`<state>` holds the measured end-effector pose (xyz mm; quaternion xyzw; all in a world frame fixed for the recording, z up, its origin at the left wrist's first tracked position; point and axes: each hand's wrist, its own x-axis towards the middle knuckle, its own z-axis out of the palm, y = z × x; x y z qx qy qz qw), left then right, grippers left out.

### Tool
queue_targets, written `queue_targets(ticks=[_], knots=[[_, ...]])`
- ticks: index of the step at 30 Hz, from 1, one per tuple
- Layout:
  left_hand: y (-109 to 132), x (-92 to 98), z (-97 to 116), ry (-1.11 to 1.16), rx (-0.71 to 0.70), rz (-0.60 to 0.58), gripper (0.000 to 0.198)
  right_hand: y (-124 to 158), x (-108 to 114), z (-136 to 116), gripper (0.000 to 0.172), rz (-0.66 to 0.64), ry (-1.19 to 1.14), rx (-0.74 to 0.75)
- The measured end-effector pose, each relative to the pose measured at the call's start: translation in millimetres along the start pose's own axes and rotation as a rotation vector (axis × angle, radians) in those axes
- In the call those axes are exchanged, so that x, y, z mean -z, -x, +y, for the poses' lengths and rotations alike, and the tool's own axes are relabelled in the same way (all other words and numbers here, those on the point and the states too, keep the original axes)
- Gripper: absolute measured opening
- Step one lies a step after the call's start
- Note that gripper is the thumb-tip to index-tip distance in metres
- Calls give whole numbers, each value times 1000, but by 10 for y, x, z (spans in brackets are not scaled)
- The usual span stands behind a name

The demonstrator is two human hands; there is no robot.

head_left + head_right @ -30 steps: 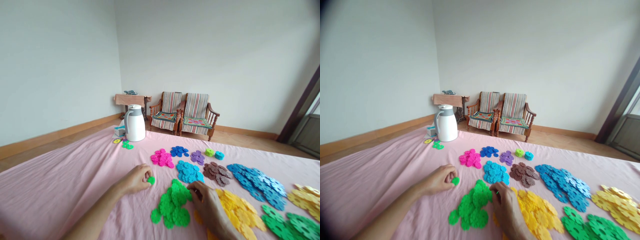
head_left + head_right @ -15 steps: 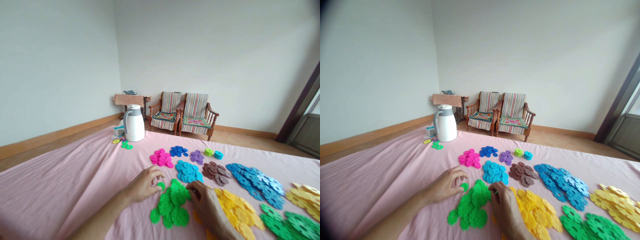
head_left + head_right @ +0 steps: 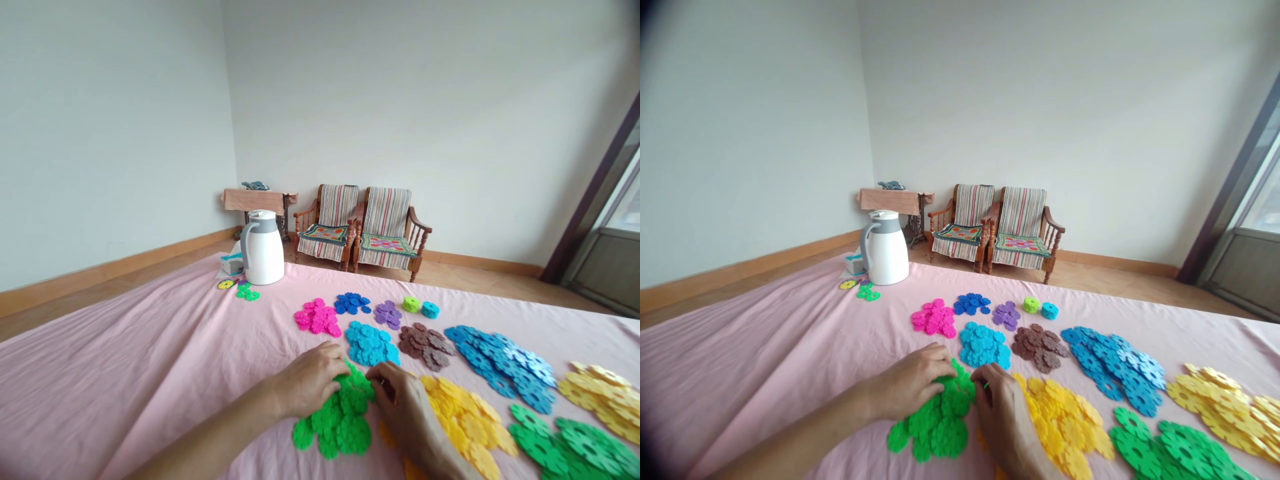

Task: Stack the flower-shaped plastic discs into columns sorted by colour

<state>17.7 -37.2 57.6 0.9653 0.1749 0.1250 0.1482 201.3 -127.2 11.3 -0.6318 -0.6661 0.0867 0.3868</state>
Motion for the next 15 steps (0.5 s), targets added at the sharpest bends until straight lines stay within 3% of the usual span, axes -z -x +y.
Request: queue_targets(ticks=[4, 15], knots=[[7, 10, -53, 109, 41, 5, 29, 14, 9, -8, 21, -2, 7, -4], [9, -32, -146, 171, 39, 25, 23, 15, 11, -4, 20, -46, -2, -25]])
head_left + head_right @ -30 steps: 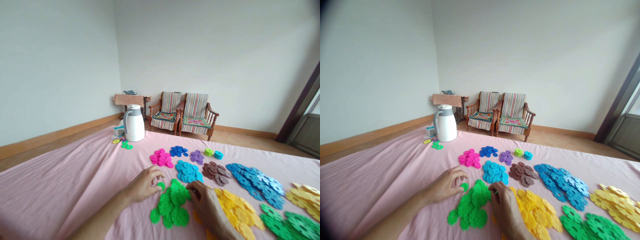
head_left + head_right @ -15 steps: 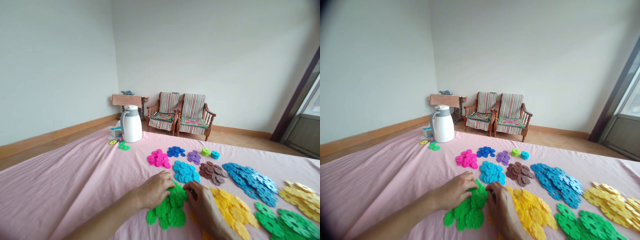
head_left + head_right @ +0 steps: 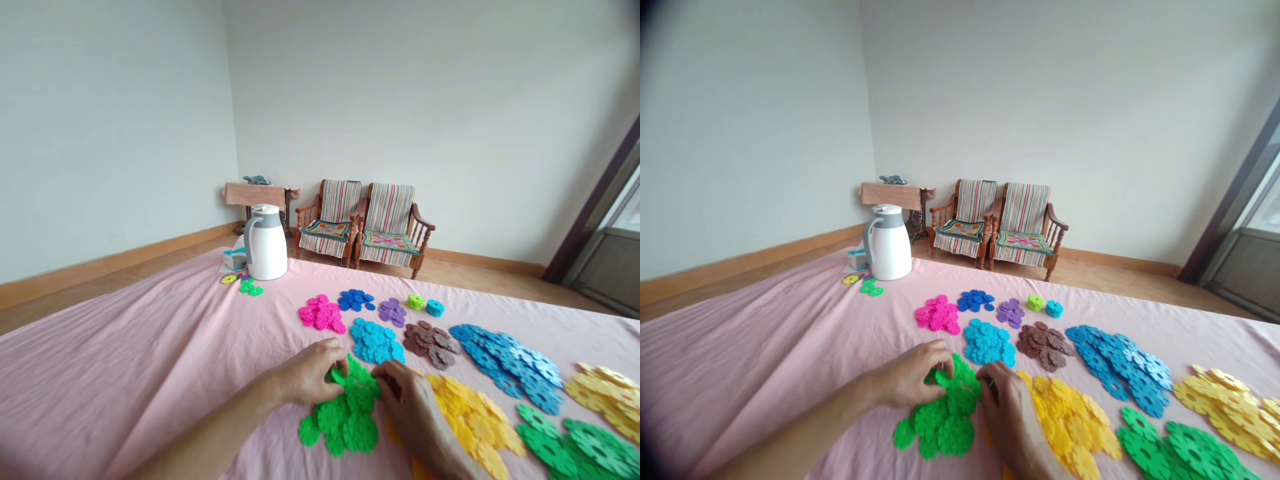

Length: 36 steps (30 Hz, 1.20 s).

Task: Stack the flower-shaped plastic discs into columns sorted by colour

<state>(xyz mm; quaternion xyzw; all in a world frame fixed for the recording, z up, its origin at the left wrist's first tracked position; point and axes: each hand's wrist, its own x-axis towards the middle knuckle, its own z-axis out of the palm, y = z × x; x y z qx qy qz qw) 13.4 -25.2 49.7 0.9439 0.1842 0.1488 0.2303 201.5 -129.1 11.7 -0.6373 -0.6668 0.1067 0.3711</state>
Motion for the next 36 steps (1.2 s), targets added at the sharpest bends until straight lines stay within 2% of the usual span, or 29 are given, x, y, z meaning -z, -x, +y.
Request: queue_targets(ticks=[5, 8, 10, 13, 16, 23, 26, 28, 31, 36], knots=[[32, 65, 13, 61, -2, 81, 19, -3, -5, 14, 20, 1, 0, 2], [53, 145, -73, 150, 126, 182, 22, 0, -2, 2, 21, 8, 6, 0], [72, 181, -162, 230, 223, 206, 23, 4, 6, -15, 21, 10, 7, -3], [98, 186, -264, 307, 273, 140, 17, 8, 20, -41, 21, 6, 8, -5], [103, 162, -283, 262, 252, 70, 22, 7, 32, -52, 21, 5, 6, -9], [112, 191, -253, 168, 213, 79, 25, 3, 54, -63, 20, -5, -12, -16], [151, 242, -280, 180, 145, 6, 28, 10, 69, -110, 20, -11, -27, -34], [173, 264, -300, 161, 92, -32, 35, 20, 84, -161, 19, -41, -37, -38], [184, 270, -317, 107, 54, -40, 33, 42, 110, -228, 18, -107, -25, 6], [169, 240, -318, 102, 63, -32, 28, 75, 131, -232, 34, -207, 26, 61]])
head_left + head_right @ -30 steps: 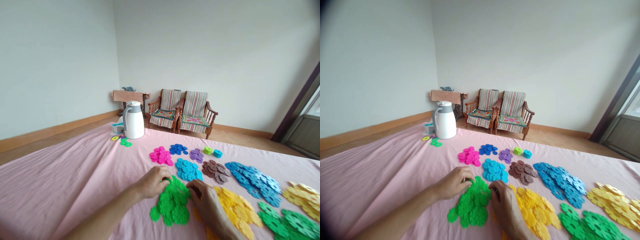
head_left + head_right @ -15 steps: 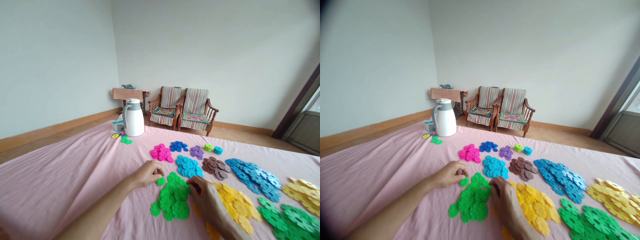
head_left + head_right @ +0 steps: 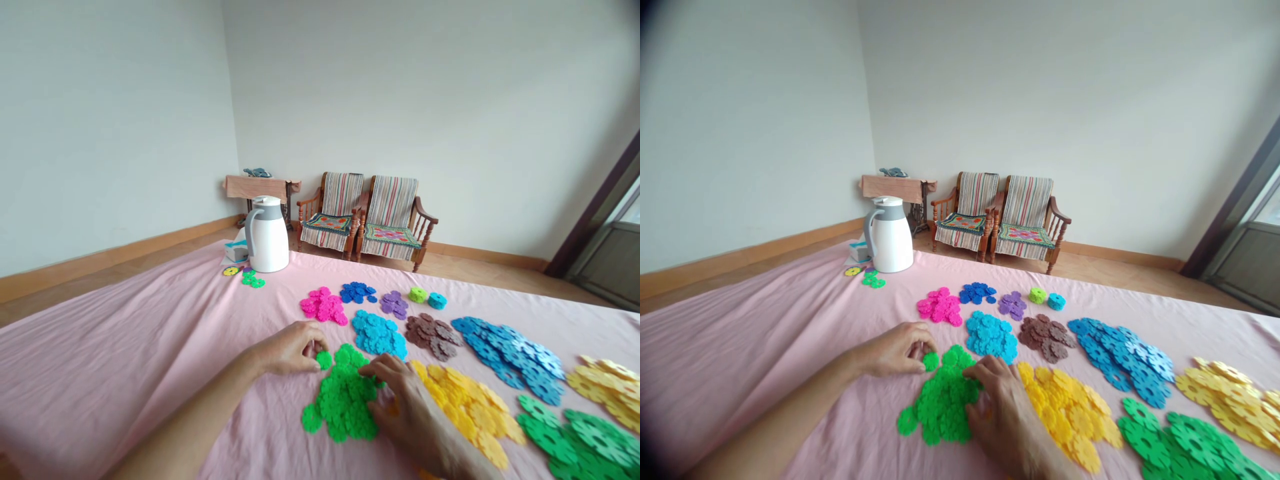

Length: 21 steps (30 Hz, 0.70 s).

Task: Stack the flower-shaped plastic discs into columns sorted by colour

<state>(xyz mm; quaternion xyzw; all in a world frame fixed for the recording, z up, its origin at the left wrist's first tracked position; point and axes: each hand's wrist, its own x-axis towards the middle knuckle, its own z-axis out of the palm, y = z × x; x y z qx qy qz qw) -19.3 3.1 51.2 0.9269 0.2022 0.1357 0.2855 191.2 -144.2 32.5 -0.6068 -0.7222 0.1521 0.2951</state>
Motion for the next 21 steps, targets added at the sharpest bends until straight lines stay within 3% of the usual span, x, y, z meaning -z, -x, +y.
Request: queue_targets(ticks=[4, 8, 11, 21], knots=[[-14, -25, -31, 39, -12, 4, 27, 12, 2, 33, 38, -4, 23, 17], [-22, -33, -66, 95, -10, -19, 34, 16, 15, 25, 30, -29, 11, -5], [-21, -30, -60, 78, -20, -17, 29, 18, 6, 11, 24, -36, 2, -12], [-26, -43, -72, 57, -28, 6, 32, 24, -28, -16, 19, 8, 33, -11]])
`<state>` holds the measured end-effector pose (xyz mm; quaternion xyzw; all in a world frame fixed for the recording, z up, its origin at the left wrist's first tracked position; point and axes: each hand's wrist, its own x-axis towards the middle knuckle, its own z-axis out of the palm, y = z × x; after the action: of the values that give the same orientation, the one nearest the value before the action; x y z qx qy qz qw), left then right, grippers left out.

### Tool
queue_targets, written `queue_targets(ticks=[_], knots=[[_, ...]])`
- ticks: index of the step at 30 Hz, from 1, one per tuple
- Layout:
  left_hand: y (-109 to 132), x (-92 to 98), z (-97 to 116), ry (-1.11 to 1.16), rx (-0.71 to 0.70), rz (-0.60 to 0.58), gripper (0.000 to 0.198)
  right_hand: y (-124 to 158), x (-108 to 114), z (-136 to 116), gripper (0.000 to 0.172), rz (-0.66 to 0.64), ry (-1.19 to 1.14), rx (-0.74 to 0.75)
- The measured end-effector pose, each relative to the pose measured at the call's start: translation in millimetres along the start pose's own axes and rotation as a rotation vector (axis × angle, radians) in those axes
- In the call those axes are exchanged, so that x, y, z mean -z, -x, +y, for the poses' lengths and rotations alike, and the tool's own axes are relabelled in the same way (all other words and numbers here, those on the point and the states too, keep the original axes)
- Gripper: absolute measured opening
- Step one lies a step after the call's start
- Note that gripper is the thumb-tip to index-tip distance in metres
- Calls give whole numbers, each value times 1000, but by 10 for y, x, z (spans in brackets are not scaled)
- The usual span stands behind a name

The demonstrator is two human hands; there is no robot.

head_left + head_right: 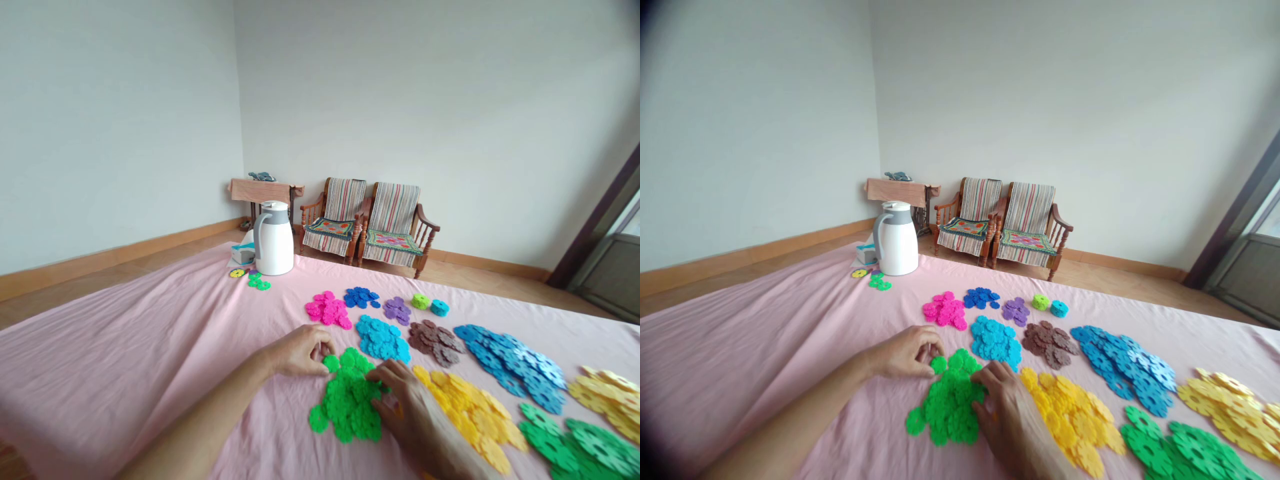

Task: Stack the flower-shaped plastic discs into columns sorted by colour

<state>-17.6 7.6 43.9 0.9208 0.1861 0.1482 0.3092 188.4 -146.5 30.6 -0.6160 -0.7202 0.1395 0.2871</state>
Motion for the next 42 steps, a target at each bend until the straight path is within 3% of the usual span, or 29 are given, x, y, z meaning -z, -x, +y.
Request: queue_targets(ticks=[4, 10, 15, 22, 26, 30, 35, 42], knots=[[-9, -36, 62, 18, 21, 104, 41, 0, 10, 35, 17, 50, -63, -23], [-18, -138, 372, -59, -126, 210, 26, -77, 26, 95, 9, 55, -375, -152], [-4, -267, 593, -84, -212, 213, 47, -117, -22, 31, 26, 90, -838, -218], [4, -355, 674, -222, -245, 196, 31, -133, -74, -64, 40, 141, -919, -267], [-7, -288, 621, -194, -231, 211, 27, -130, -42, -52, 39, 166, -885, -268], [-9, -79, 408, -119, -62, 301, 25, -126, 18, 60, 35, 263, -762, -260], [12, 83, 116, -28, 54, 164, 27, -132, 25, 210, 31, 316, -662, -284], [4, -30, -4, -80, -24, 82, 30, -128, -1, 166, 30, 292, -634, -288]])
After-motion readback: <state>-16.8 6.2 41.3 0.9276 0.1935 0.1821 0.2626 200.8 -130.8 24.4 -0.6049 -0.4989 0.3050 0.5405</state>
